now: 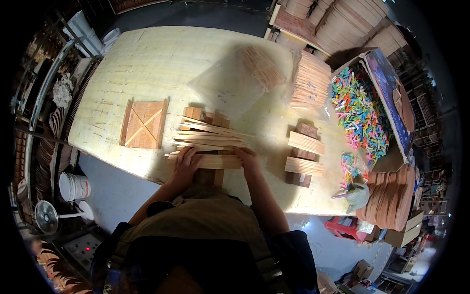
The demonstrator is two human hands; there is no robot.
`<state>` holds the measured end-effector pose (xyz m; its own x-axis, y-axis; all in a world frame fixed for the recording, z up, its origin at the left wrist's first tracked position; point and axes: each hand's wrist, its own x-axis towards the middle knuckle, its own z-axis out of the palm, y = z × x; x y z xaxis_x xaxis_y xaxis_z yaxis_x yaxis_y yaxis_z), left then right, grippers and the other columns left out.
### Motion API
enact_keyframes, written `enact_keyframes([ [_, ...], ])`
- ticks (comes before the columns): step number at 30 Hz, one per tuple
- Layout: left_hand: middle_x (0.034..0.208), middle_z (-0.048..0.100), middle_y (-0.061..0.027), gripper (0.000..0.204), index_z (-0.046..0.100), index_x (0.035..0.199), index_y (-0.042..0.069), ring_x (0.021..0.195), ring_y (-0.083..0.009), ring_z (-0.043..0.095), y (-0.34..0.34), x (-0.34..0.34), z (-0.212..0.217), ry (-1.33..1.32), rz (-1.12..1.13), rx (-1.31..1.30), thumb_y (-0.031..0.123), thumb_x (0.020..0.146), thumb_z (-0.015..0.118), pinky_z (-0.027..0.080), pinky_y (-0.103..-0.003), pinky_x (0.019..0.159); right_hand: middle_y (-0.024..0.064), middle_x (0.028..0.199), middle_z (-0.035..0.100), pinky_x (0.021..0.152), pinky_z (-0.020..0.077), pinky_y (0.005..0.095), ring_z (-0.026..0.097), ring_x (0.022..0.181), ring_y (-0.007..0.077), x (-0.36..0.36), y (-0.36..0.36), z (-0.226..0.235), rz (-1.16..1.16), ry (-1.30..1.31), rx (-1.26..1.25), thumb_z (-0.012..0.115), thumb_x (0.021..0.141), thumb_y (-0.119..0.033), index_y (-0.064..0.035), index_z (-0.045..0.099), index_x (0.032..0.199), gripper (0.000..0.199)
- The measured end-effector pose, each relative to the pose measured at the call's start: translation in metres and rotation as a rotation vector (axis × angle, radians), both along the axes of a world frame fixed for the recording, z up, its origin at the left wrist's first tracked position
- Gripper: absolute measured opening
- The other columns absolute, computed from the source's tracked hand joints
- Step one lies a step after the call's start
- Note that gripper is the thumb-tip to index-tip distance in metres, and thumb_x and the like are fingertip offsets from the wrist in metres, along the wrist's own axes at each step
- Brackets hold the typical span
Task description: The person assembles small wooden pieces on a workbench, applying adhesive to edges and joining them into rectangular frames. They then handle guitar-shaped wooden blanks, attaching colorful plastic sticks to the edges and stacking the finished blanks.
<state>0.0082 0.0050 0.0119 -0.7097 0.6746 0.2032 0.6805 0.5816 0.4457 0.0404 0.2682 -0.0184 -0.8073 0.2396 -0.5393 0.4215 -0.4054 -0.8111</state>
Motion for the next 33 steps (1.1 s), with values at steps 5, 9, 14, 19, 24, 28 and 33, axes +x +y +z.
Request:
enact_keyframes([
  [5, 0.137, 0.038, -0.0166, 0.053, 0.049, 0.133, 0.009, 0.128, -0.0389, 0.032, -0.002, 0.0, -0.006, 0.014, 0.0, 0.048, 0.007, 0.081, 0.055, 0.027, -0.051, 0.109, 0.0024, 0.083, 0.064, 0.064, 0.042, 0.0246, 0.055, 0.073, 0.0099, 0.0, 0.001, 0.01, 0.053, -0.121, 0.138, 0.07, 0.084, -0.025, -0.0016, 0.07, 0.098, 0.028],
  [9, 0.135, 0.039, -0.016, 0.053, 0.049, 0.133, 0.009, 0.126, -0.0398, 0.033, 0.001, 0.001, 0.0, -0.016, 0.011, -0.015, 0.007, 0.08, 0.056, 0.028, -0.052, 0.108, 0.0061, 0.088, 0.067, 0.065, 0.045, 0.0244, 0.058, 0.074, 0.0119, 0.003, 0.01, 0.001, 0.058, -0.025, 0.11, 0.066, 0.085, -0.018, -0.0008, 0.067, 0.103, 0.025],
  [14, 0.136, 0.038, -0.0156, 0.052, 0.05, 0.132, 0.011, 0.126, -0.0405, 0.032, -0.002, 0.0, -0.006, -0.039, -0.017, 0.034, 0.009, 0.08, 0.056, 0.026, -0.052, 0.108, 0.0048, 0.086, 0.066, 0.063, 0.0452, 0.0241, 0.059, 0.071, 0.0117, -0.001, 0.014, 0.012, 0.048, -0.087, 0.081, 0.066, 0.083, -0.017, -0.0024, 0.068, 0.101, 0.023],
  [19, 0.138, 0.039, -0.0138, 0.05, 0.051, 0.13, 0.011, 0.129, -0.0387, 0.031, 0.001, 0.004, -0.001, 0.159, 0.047, 0.005, 0.014, 0.081, 0.058, 0.022, -0.054, 0.11, 0.0044, 0.082, 0.066, 0.062, 0.0457, 0.0249, 0.059, 0.069, 0.0119, 0.0, 0.016, 0.025, 0.045, -0.132, 0.134, 0.066, 0.081, -0.016, -0.004, 0.07, 0.095, 0.019],
  [24, 0.136, 0.043, -0.0116, 0.049, 0.052, 0.129, 0.008, 0.13, -0.0342, 0.033, 0.002, 0.001, 0.002, 0.143, 0.031, -0.016, 0.018, 0.081, 0.058, 0.022, -0.053, 0.111, 0.0051, 0.082, 0.065, 0.061, 0.0459, 0.0255, 0.059, 0.069, 0.0123, 0.001, 0.011, 0.034, 0.074, -0.116, 0.194, 0.065, 0.08, -0.015, -0.0032, 0.07, 0.092, 0.017],
  [28, 0.133, 0.046, -0.0114, 0.048, 0.052, 0.128, 0.006, 0.126, -0.0319, 0.039, 0.001, -0.005, -0.003, 0.126, -0.026, 0.061, 0.015, 0.081, 0.056, 0.026, -0.051, 0.11, 0.0031, 0.079, 0.063, 0.056, 0.0432, 0.0249, 0.056, 0.066, 0.0109, 0.001, 0.013, 0.013, 0.014, -0.09, -0.035, 0.068, 0.081, -0.019, -0.0046, 0.069, 0.093, 0.019],
  [33, 0.132, 0.046, -0.0123, 0.05, 0.05, 0.13, 0.004, 0.125, -0.0336, 0.04, 0.001, -0.007, 0.002, 0.092, -0.035, 0.074, 0.011, 0.08, 0.055, 0.027, -0.05, 0.11, -0.0011, 0.076, 0.06, 0.052, 0.0362, 0.024, 0.05, 0.061, 0.0073, 0.001, 0.005, 0.0, -0.094, -0.029, -0.149, 0.071, 0.083, -0.029, -0.0093, 0.069, 0.091, 0.022],
])
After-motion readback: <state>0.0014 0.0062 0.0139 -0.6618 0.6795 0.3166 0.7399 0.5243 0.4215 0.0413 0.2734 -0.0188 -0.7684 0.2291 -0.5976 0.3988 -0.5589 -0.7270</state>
